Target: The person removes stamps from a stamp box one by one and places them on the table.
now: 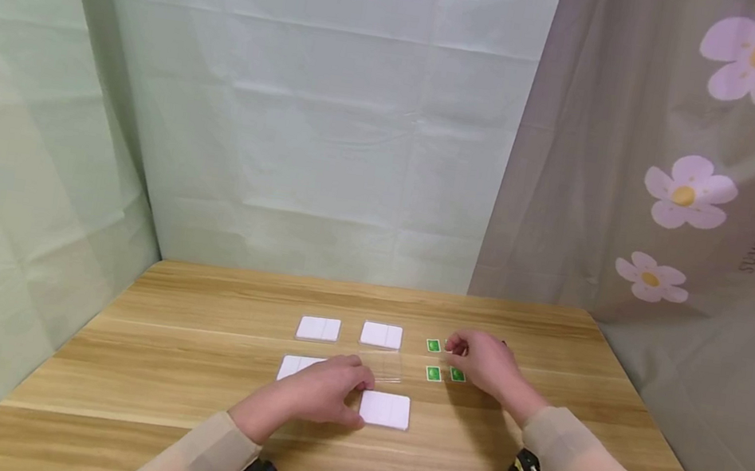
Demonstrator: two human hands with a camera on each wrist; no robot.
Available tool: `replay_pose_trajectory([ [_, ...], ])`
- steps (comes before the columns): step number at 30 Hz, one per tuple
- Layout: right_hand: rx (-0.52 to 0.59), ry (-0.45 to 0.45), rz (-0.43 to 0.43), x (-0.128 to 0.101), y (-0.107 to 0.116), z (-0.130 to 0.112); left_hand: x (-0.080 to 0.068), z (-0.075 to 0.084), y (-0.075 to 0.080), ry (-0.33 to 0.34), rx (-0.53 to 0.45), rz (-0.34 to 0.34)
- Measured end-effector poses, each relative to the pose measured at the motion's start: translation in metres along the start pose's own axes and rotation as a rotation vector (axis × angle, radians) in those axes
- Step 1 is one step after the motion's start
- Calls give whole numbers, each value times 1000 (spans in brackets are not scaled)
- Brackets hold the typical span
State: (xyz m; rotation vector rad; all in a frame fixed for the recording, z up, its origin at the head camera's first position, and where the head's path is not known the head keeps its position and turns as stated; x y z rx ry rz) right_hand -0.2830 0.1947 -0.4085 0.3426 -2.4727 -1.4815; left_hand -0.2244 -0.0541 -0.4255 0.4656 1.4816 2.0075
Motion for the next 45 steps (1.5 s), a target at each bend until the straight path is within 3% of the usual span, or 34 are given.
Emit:
replay_pose_trajectory([
  [6, 86, 80, -47, 5, -8, -17, 1, -1, -1, -10, 5, 8],
  [12, 104, 140, -93, 10, -22, -27, 1, -1, 0, -15, -3, -1],
  [28, 154, 171, -217, 18, -48, -48, 0, -1, 0, -19, 16, -5],
  [45, 117, 190, -238, 23, -58, -58, -3, 0, 0, -21, 19, -14],
])
Point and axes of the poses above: each hand's wrist, its own x-axis towards the middle knuckle, its own y-axis out of the back of the hand, z = x × y, the point moved 6 cm from there along x, towards the middle knuckle, and after that the axes turned 3 degrees about -z, right-handed, at the moved point
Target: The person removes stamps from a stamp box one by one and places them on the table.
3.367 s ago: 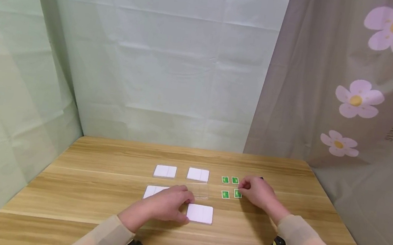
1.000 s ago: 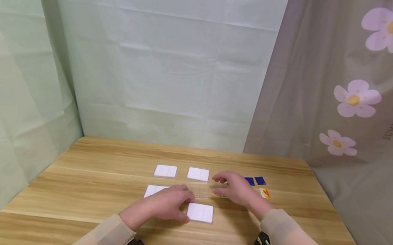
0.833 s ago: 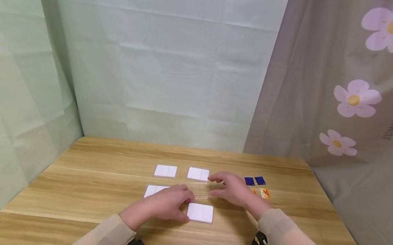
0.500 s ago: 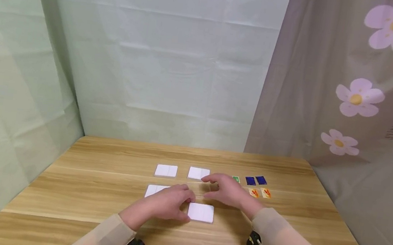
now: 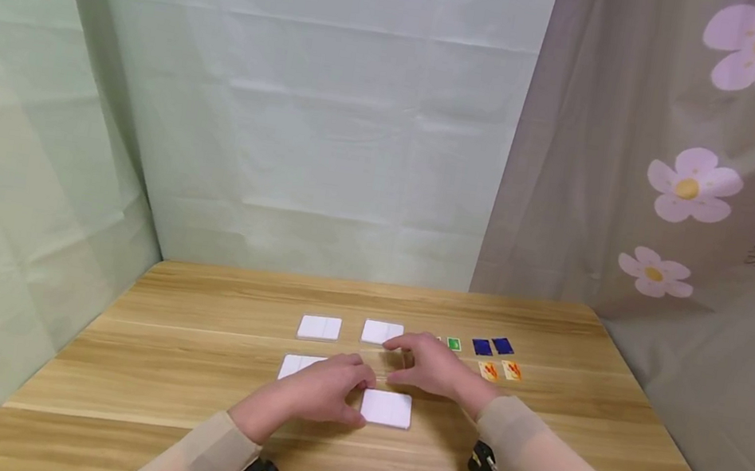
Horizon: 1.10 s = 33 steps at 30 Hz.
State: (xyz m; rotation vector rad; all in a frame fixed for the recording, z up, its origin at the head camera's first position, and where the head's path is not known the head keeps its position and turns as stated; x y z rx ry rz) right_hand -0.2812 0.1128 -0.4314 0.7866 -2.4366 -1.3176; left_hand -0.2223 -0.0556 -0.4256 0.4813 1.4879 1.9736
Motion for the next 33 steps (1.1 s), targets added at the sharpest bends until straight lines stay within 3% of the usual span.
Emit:
replay_pose_trajectory([
  [14, -50, 16, 18, 1, -3, -2, 0, 0, -1, 0, -2, 1],
  [33, -4, -47, 68, -12, 4, 8, -1, 0, 0, 2, -19, 9],
])
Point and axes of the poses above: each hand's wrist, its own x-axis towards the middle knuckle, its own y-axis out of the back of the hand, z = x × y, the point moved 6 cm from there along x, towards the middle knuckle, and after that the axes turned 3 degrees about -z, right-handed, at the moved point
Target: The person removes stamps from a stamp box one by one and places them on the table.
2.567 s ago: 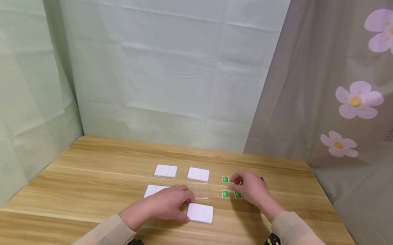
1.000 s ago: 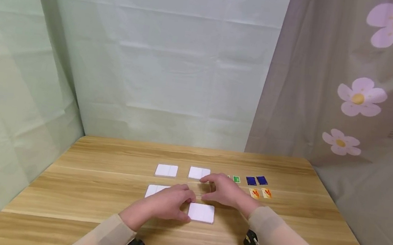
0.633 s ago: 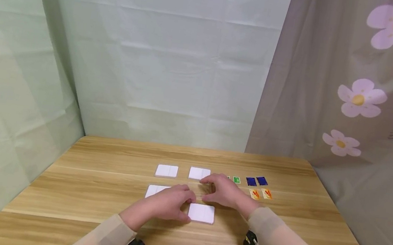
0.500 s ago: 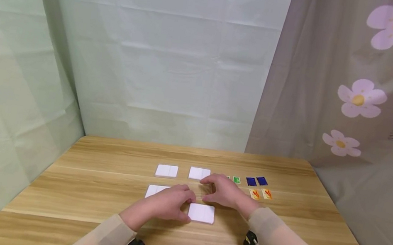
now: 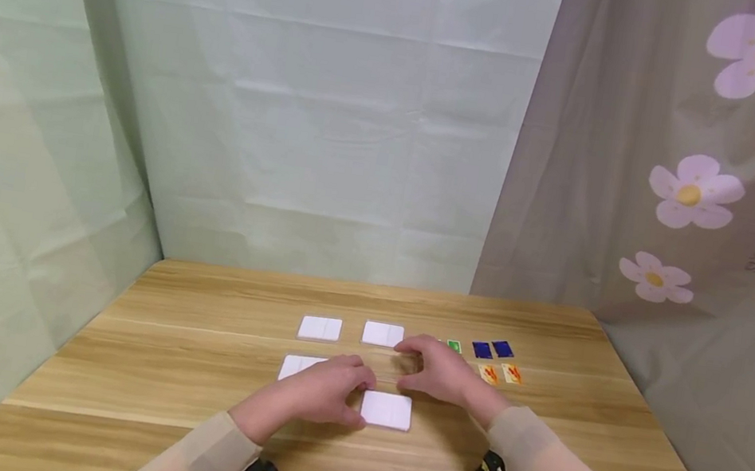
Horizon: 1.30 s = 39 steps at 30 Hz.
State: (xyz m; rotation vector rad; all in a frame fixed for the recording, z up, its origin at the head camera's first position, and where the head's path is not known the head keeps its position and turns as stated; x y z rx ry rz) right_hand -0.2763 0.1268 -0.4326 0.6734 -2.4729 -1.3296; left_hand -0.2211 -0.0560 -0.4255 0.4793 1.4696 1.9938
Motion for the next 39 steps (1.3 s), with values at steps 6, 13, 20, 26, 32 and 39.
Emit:
replay_pose_trajectory([
  [6, 44, -14, 34, -14, 9, 0, -2, -2, 0, 1, -32, 21],
  [13, 51, 32, 55, -29, 14, -6, -7, -6, 1, 18, -101, 52],
  [20, 40, 36, 52, -42, 13, -10, -14, -7, 7, 51, -161, 131],
  [26, 3, 37, 27, -51, 7, -16, -18, -5, 9, 43, -117, 183],
  [32, 6, 61, 21, -58, -1, -21, -18, 3, 7, 10, -101, 164],
  [39, -12, 81, 22, -63, -9, -26, -17, 7, 3, -3, -80, 138],
])
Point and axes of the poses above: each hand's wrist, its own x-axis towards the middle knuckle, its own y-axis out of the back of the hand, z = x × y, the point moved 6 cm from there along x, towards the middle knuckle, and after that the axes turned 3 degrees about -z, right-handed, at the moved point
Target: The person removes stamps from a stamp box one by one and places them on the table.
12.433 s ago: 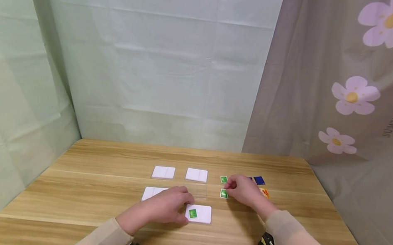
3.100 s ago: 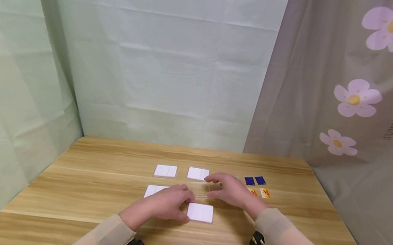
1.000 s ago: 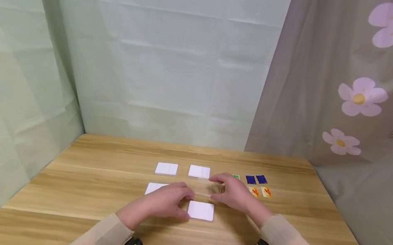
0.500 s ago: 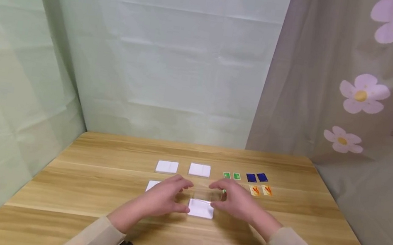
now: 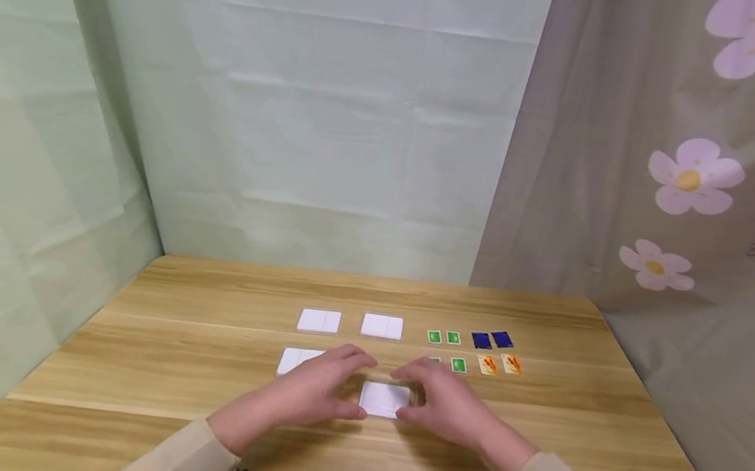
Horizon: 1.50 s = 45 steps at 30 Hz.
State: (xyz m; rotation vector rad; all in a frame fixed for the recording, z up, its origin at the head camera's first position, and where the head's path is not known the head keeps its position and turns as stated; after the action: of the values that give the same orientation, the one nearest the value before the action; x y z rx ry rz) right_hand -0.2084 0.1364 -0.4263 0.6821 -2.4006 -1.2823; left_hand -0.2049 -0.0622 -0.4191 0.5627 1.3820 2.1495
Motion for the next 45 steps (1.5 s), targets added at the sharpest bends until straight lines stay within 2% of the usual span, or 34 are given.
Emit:
replay_pose_trajectory([
  [12, -1, 27, 0, 2, -7, -3, 6, 1, -6, -52, 18, -48],
  [19, -5, 15, -17, 3, -8, -3, 9, 3, -5, -47, 30, -46],
  [28, -3, 11, -42, 3, -9, -3, 11, 6, -7, -49, 94, -67],
  [37, 16, 22, -46, 0, -7, 1, 12, 5, -9, -45, 99, -86],
  [45, -19, 25, -43, 1, -7, 0, 13, 6, -8, -53, 108, -79],
])
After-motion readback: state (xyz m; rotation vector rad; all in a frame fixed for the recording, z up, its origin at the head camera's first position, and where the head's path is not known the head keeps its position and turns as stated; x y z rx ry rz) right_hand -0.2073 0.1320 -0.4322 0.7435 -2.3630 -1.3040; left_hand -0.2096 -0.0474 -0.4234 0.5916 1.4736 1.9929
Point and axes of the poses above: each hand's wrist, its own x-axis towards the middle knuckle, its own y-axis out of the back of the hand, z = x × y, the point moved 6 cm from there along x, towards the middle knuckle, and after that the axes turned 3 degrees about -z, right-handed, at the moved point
